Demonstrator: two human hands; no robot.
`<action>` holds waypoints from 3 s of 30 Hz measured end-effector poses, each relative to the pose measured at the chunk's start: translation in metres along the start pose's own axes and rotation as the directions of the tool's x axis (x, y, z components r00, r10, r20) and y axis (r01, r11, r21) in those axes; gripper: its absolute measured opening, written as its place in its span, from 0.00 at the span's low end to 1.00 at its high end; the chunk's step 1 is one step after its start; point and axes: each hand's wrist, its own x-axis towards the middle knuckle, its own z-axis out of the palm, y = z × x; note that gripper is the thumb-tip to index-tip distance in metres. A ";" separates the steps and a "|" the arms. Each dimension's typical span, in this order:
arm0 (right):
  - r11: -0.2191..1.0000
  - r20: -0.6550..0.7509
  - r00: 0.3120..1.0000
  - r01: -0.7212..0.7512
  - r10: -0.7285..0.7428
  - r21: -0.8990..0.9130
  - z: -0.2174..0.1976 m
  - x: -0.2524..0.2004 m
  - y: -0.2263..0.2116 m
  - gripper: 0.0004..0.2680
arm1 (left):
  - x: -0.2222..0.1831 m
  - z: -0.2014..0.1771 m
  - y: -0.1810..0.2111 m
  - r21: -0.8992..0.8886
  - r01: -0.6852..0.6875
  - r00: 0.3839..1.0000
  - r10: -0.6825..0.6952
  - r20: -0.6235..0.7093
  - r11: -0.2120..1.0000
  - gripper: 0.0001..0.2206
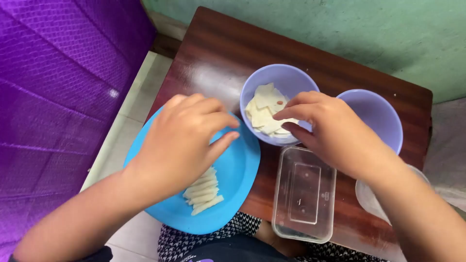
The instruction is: Rolling peanuts into small wrappers to create individual snacks
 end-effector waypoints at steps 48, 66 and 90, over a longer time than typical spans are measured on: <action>0.979 0.130 0.975 -0.163 0.179 -0.123 0.008 0.036 0.036 0.07 | 0.119 0.116 -0.016 0.113 -0.162 0.904 0.102 0.415 0.980 0.07; 0.835 -0.231 0.912 -0.179 0.339 0.520 0.012 0.005 0.022 0.08 | 0.095 0.060 0.007 -0.662 0.452 0.890 -0.261 0.373 0.598 0.05; 0.581 -0.106 0.862 -0.239 0.496 0.778 0.023 -0.010 0.034 0.10 | 0.088 0.060 0.012 -0.592 0.336 0.941 -0.232 0.247 0.732 0.12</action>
